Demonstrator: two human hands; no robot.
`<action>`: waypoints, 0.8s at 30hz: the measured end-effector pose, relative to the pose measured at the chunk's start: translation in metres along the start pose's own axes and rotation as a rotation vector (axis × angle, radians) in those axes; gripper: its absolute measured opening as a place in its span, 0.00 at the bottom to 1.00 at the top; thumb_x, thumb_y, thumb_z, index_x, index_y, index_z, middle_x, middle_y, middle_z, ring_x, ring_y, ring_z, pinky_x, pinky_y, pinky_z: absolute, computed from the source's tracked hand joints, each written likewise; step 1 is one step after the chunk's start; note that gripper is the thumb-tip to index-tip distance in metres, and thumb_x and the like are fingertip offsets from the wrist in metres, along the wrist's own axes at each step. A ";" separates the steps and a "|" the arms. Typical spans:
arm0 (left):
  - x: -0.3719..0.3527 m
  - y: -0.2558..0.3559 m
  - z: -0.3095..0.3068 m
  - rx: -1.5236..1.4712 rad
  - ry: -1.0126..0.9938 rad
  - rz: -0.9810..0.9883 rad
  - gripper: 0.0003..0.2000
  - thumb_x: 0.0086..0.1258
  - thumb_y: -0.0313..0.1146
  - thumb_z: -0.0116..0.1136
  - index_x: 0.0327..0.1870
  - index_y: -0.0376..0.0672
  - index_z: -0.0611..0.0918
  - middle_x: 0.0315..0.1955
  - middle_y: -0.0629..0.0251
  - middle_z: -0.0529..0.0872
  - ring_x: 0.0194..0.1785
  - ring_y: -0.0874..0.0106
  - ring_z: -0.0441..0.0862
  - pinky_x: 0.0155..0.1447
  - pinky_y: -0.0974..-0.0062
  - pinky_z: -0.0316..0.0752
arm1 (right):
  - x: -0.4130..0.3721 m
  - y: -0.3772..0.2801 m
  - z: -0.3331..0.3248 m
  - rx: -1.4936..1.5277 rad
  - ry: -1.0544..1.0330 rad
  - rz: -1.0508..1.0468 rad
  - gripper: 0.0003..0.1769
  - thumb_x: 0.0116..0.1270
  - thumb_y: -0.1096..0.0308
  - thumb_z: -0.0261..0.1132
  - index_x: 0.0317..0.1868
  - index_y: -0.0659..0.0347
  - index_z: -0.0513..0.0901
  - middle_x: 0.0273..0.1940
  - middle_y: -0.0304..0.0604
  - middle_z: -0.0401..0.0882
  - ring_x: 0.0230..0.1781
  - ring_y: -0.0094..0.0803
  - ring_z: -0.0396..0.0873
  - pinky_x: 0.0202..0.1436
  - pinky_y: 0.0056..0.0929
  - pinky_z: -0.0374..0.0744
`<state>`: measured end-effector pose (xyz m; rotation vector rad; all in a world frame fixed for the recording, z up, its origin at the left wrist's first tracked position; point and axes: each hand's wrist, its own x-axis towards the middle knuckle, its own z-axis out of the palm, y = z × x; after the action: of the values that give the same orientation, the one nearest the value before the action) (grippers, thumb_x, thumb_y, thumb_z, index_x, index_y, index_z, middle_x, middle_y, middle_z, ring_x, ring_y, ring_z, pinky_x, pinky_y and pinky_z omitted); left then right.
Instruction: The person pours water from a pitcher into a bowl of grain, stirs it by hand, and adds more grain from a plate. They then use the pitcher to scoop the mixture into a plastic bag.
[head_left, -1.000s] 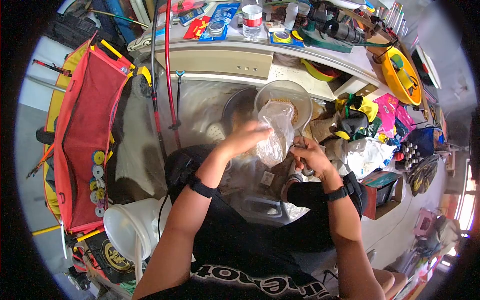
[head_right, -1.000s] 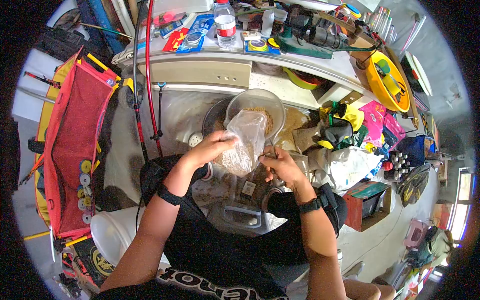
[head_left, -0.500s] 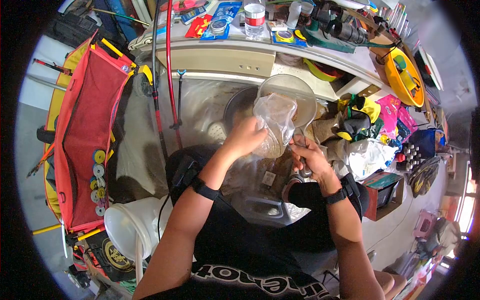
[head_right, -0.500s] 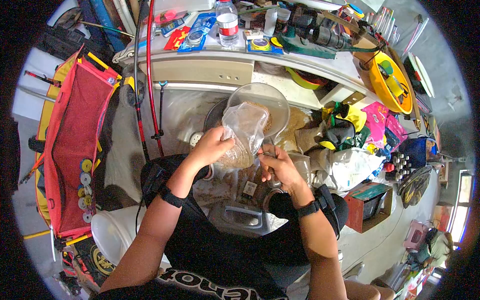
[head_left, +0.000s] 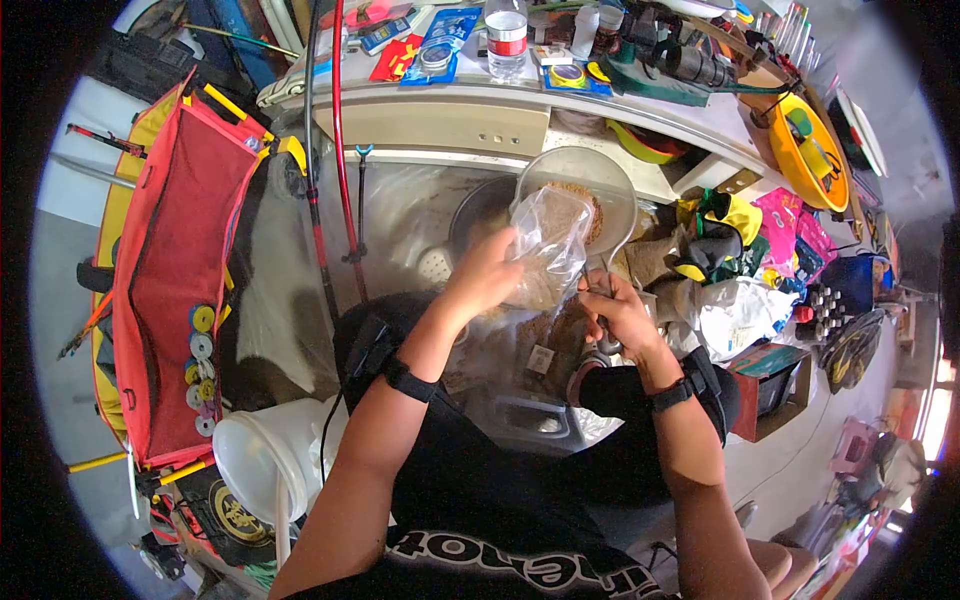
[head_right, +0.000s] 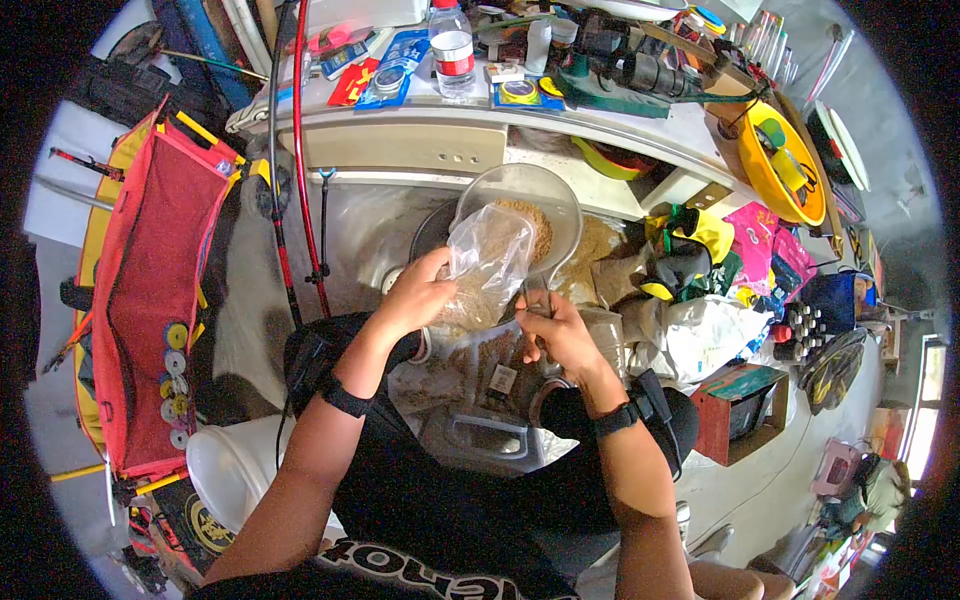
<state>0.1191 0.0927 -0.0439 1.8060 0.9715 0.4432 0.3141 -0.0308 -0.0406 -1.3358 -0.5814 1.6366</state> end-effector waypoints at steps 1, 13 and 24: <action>0.000 -0.001 0.000 0.012 -0.006 -0.006 0.19 0.57 0.26 0.48 0.52 0.34 0.74 0.46 0.44 0.80 0.54 0.52 0.77 0.57 0.65 0.69 | 0.001 0.001 -0.001 -0.021 0.001 0.000 0.10 0.64 0.73 0.60 0.44 0.63 0.71 0.17 0.35 0.69 0.13 0.23 0.68 0.22 0.26 0.75; 0.000 -0.007 -0.002 -0.176 -0.094 0.167 0.23 0.53 0.19 0.45 0.55 0.31 0.74 0.49 0.57 0.82 0.54 0.70 0.76 0.60 0.76 0.67 | 0.010 0.011 -0.006 -0.033 -0.002 -0.007 0.10 0.64 0.72 0.61 0.44 0.63 0.71 0.18 0.34 0.68 0.13 0.23 0.69 0.21 0.24 0.74; 0.001 -0.010 -0.007 -0.280 -0.118 0.150 0.24 0.52 0.18 0.45 0.56 0.31 0.75 0.49 0.60 0.81 0.54 0.74 0.76 0.60 0.78 0.68 | 0.014 0.021 -0.006 -0.093 -0.022 -0.003 0.09 0.66 0.68 0.61 0.43 0.61 0.72 0.21 0.34 0.69 0.14 0.20 0.68 0.21 0.22 0.75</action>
<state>0.1109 0.0993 -0.0501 1.6349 0.6594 0.5320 0.3122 -0.0295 -0.0660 -1.3848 -0.6797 1.6412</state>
